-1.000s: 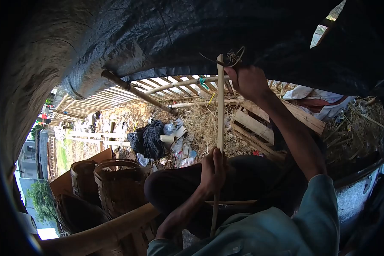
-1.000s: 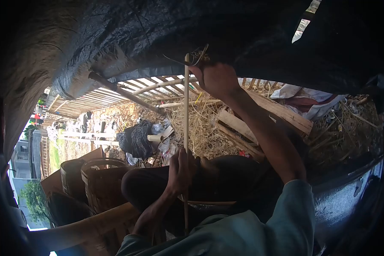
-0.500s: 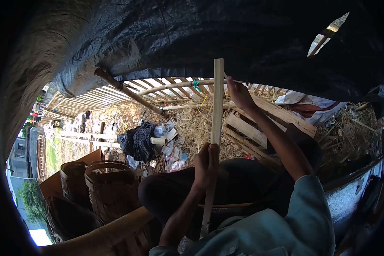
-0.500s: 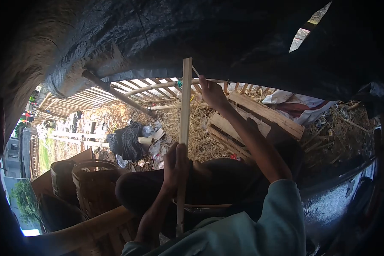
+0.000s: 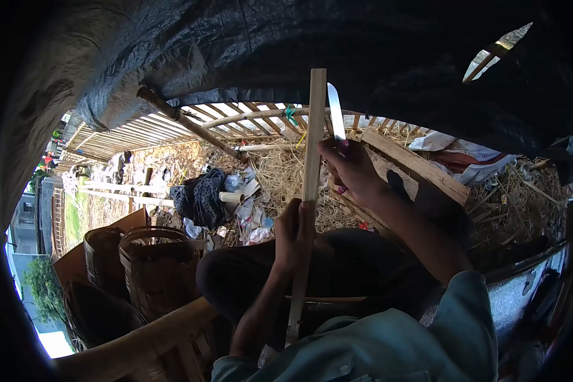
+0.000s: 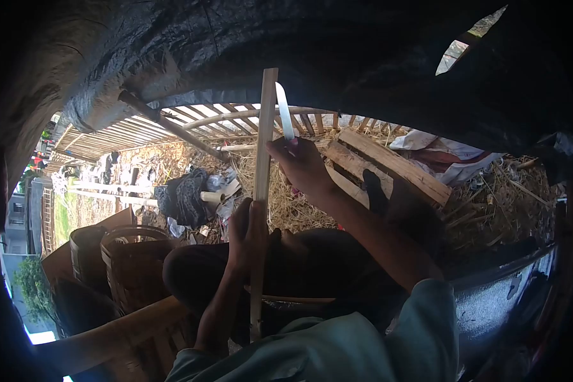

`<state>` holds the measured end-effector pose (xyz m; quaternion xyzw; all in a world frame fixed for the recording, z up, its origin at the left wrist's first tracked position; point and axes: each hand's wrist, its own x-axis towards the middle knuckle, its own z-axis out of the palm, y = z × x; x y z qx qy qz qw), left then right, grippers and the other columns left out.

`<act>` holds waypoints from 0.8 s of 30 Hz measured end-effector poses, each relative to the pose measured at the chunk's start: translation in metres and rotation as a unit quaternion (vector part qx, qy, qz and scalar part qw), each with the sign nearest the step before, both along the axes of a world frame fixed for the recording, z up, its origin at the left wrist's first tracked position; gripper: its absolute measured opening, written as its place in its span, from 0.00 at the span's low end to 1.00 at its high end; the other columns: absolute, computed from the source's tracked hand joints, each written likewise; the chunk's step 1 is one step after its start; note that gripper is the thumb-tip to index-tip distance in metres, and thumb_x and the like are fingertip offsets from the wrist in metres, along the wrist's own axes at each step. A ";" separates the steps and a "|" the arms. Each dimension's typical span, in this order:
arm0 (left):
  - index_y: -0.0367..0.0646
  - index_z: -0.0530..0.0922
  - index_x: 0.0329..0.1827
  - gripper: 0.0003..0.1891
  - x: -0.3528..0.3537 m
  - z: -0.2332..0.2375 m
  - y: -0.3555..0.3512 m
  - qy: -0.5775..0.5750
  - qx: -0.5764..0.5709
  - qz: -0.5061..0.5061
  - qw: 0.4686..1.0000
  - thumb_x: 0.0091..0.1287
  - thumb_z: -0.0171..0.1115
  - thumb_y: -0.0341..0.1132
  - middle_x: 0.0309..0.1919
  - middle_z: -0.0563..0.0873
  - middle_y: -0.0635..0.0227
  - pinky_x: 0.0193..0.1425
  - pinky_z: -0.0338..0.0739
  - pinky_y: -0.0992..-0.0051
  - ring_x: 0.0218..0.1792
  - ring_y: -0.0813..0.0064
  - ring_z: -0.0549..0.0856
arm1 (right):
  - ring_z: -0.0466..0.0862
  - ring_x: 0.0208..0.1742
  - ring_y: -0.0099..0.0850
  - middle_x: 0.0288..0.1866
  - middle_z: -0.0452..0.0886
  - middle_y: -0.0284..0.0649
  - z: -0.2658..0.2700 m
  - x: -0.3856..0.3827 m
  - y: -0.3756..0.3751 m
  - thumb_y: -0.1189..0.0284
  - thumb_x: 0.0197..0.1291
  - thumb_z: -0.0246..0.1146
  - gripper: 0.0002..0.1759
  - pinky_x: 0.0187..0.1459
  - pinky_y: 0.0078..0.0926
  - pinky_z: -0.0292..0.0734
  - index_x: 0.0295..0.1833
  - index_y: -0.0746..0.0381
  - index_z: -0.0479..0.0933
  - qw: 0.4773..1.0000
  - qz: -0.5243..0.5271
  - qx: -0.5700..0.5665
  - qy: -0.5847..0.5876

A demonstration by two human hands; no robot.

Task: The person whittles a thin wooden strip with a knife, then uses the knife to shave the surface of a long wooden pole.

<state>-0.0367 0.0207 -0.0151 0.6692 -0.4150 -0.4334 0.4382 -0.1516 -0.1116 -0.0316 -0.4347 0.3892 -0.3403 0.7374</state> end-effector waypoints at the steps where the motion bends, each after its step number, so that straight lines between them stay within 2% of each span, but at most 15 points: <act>1: 0.42 0.69 0.30 0.17 -0.001 0.002 0.000 -0.005 -0.003 -0.002 1.000 0.75 0.44 0.44 0.15 0.70 0.76 0.19 0.63 0.82 0.17 0.89 0.70 | 0.57 0.12 0.14 0.13 0.59 0.23 -0.001 0.000 -0.003 0.57 0.63 0.60 0.17 0.14 0.19 0.52 0.29 0.57 0.70 1.000 0.007 -0.017 0.013; 4: 0.42 0.69 0.31 0.17 0.001 -0.001 -0.001 0.009 0.008 0.008 1.000 0.75 0.44 0.44 0.16 0.70 0.76 0.20 0.63 0.83 0.18 0.88 0.70 | 0.57 0.12 0.15 0.12 0.59 0.23 0.003 0.000 -0.004 0.58 0.64 0.60 0.16 0.14 0.21 0.52 0.30 0.58 0.71 0.998 0.009 -0.054 0.023; 7: 0.42 0.69 0.32 0.17 0.001 0.003 -0.001 0.088 0.018 0.027 0.996 0.75 0.45 0.45 0.17 0.70 0.76 0.20 0.62 0.83 0.18 0.88 0.69 | 0.58 0.15 0.15 0.14 0.59 0.23 0.013 -0.003 -0.007 0.56 0.65 0.58 0.16 0.18 0.21 0.55 0.32 0.58 0.72 0.992 0.013 -0.111 0.065; 10: 0.42 0.70 0.33 0.17 0.006 0.013 -0.002 0.048 0.016 0.005 0.999 0.75 0.45 0.45 0.16 0.71 0.75 0.19 0.64 0.82 0.17 0.86 0.70 | 0.72 0.21 0.24 0.17 0.68 0.33 0.009 0.002 -0.005 0.57 0.67 0.55 0.21 0.27 0.29 0.66 0.32 0.65 0.72 0.969 -0.021 -0.234 0.079; 13: 0.41 0.71 0.33 0.18 0.008 0.027 -0.002 0.083 0.039 0.016 0.996 0.74 0.45 0.46 0.15 0.72 0.74 0.19 0.65 0.81 0.16 0.85 0.72 | 0.73 0.21 0.28 0.18 0.69 0.38 0.016 -0.008 0.008 0.59 0.69 0.51 0.20 0.27 0.31 0.66 0.35 0.66 0.73 0.962 0.030 -0.252 0.098; 16: 0.40 0.71 0.33 0.18 0.014 0.026 -0.002 0.061 0.027 0.014 0.998 0.74 0.45 0.46 0.15 0.73 0.73 0.21 0.67 0.81 0.17 0.84 0.73 | 0.61 0.19 0.18 0.17 0.61 0.29 0.017 -0.011 0.023 0.63 0.71 0.50 0.16 0.24 0.23 0.59 0.34 0.64 0.73 0.949 0.026 -0.310 0.042; 19: 0.40 0.71 0.33 0.17 0.015 0.029 -0.002 0.067 0.023 0.015 0.997 0.74 0.46 0.44 0.17 0.74 0.73 0.21 0.66 0.82 0.18 0.85 0.73 | 0.72 0.20 0.33 0.19 0.71 0.42 0.027 -0.021 0.025 0.62 0.70 0.48 0.20 0.28 0.35 0.68 0.31 0.66 0.71 0.922 0.081 -0.355 0.134; 23: 0.41 0.71 0.33 0.15 0.016 0.027 -0.002 0.017 0.025 -0.010 1.000 0.73 0.47 0.42 0.17 0.76 0.70 0.21 0.68 0.81 0.18 0.83 0.76 | 0.78 0.23 0.40 0.22 0.75 0.46 0.021 -0.023 0.024 0.63 0.70 0.49 0.16 0.29 0.40 0.71 0.37 0.65 0.71 0.900 0.140 -0.376 0.172; 24: 0.41 0.70 0.33 0.13 0.016 0.026 -0.001 0.048 0.026 0.005 0.998 0.73 0.48 0.40 0.18 0.75 0.71 0.22 0.68 0.82 0.19 0.84 0.75 | 0.79 0.24 0.42 0.22 0.76 0.47 0.016 -0.022 0.028 0.63 0.69 0.50 0.15 0.30 0.41 0.71 0.39 0.65 0.70 0.900 0.143 -0.375 0.171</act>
